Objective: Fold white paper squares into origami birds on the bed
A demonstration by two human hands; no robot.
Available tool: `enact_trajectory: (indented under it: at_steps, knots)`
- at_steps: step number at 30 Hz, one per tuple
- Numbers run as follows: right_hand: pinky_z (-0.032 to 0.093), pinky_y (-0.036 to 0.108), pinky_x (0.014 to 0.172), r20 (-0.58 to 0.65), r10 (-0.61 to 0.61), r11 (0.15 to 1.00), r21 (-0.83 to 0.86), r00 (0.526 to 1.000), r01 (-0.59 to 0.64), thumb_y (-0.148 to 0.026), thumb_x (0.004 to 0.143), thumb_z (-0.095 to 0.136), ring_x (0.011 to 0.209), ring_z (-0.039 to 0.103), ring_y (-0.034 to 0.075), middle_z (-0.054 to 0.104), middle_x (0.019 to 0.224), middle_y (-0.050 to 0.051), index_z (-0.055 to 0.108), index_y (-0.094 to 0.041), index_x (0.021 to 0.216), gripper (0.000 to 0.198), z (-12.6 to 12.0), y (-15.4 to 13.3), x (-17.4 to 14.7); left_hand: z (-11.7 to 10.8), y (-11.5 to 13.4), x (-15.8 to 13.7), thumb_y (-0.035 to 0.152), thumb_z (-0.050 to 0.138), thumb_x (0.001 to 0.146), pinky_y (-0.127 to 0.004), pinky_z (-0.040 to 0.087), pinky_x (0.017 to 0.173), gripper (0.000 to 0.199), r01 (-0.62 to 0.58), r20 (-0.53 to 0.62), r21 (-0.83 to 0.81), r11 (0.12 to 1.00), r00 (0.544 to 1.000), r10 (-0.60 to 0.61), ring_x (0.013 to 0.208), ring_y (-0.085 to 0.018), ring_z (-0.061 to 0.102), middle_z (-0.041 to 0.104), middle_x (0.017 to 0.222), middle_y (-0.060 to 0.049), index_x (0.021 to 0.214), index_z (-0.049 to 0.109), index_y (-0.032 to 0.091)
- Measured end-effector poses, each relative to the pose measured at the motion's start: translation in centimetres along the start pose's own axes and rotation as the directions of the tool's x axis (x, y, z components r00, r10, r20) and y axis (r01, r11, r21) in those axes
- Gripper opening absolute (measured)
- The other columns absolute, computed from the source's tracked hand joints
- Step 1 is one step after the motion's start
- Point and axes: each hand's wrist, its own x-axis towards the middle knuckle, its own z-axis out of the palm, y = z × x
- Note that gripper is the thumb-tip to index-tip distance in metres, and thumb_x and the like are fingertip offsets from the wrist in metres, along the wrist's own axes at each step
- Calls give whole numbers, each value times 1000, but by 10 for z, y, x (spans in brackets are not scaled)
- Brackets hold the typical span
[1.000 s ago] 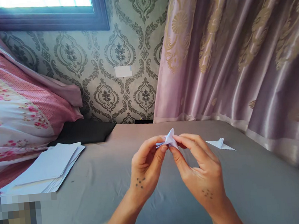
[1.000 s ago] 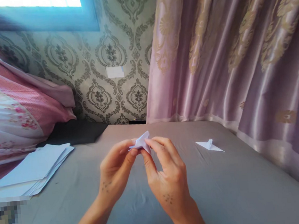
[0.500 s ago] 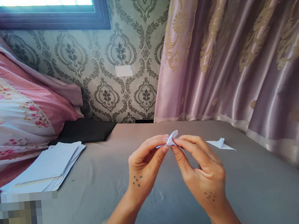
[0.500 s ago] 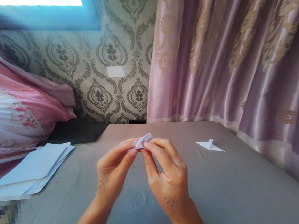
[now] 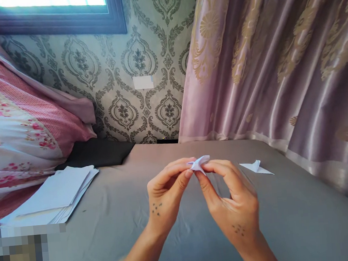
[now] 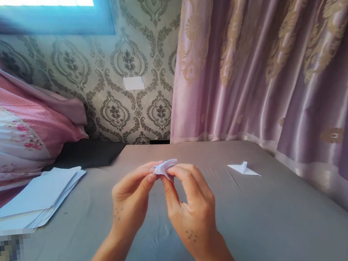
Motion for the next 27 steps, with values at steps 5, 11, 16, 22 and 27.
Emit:
enact_trajectory:
  at_steps: [5,11,16,22,27]
  knots:
    - [51,35,84,37,148,984,89,988,-151,-19,87,58,96,61,19,62,101,4,63,-25,104,18,-11,-1,0,-2,-5,5,27,76,76,-31,59,78,6,144,-4,-244,959,989,-149,86,-18,70,75,89,-1,81,76,24]
    - [53,35,83,188,387,886,197,903,-420,-31,88,60,94,61,19,63,101,4,64,-28,111,24,-23,5,5,-6,-5,7,27,77,75,-27,58,69,6,221,78,-230,948,975,-209,75,-15,69,75,83,-1,79,76,22]
    - [53,31,76,308,421,836,234,853,-497,-35,88,60,85,61,16,62,95,2,66,-29,110,23,-29,8,9,-8,-3,7,28,78,75,-28,58,68,8,280,163,-184,942,954,-252,72,-15,68,75,81,-2,79,76,21]
    - [49,26,73,379,359,850,243,853,-467,-31,87,62,81,61,13,64,85,-2,69,-28,89,8,-28,8,10,-11,-5,8,26,75,78,-26,57,63,7,325,244,-171,930,929,-279,66,-14,69,74,77,-1,80,76,20]
    - [46,22,68,303,382,877,177,873,-446,-28,87,63,71,57,9,60,74,-4,66,-25,78,10,-26,3,8,-14,-10,9,27,73,80,-28,58,63,10,340,309,-166,926,909,-278,63,-15,70,73,76,-2,83,75,18]
